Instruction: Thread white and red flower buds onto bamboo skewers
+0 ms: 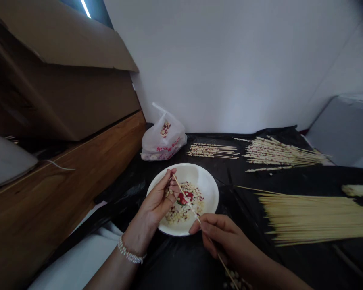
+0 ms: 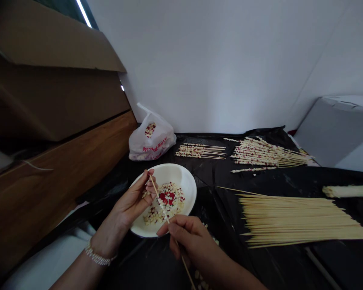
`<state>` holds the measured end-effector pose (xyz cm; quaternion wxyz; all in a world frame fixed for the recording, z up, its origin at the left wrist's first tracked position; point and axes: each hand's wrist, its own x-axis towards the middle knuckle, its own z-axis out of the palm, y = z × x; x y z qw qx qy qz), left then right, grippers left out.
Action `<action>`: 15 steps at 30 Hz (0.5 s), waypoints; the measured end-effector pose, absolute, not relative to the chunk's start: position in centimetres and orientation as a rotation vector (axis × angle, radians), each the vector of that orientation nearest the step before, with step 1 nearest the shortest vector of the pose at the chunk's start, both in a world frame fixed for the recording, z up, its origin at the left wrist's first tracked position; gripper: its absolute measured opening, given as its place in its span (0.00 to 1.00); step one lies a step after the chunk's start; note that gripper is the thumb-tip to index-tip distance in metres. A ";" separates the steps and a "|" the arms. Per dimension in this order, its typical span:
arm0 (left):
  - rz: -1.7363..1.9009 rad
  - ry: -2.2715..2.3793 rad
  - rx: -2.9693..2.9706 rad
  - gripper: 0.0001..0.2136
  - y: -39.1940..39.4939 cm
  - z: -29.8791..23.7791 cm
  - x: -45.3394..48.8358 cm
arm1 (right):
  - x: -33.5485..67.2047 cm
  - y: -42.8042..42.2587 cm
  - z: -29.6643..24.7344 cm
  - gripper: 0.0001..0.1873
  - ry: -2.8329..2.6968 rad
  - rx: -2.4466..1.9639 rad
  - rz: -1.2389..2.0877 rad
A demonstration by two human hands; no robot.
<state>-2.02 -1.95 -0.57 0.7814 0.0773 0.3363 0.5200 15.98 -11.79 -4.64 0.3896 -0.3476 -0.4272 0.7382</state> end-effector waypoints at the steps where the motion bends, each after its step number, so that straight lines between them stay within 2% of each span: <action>1: 1.131 0.734 0.143 0.04 -1.9 -0.6 -2.0 | 16.0 -11.8 -4.7 0.21 -1.083 -0.886 1.878; 4: 1.153 0.752 0.128 0.07 -2.0 -0.6 -1.8 | 16.0 -11.8 -4.8 0.20 -1.081 -0.893 1.871; 15: 1.255 0.834 0.190 0.05 -2.3 -0.4 -1.2 | 15.9 -11.7 -5.0 0.21 -1.067 -0.932 1.820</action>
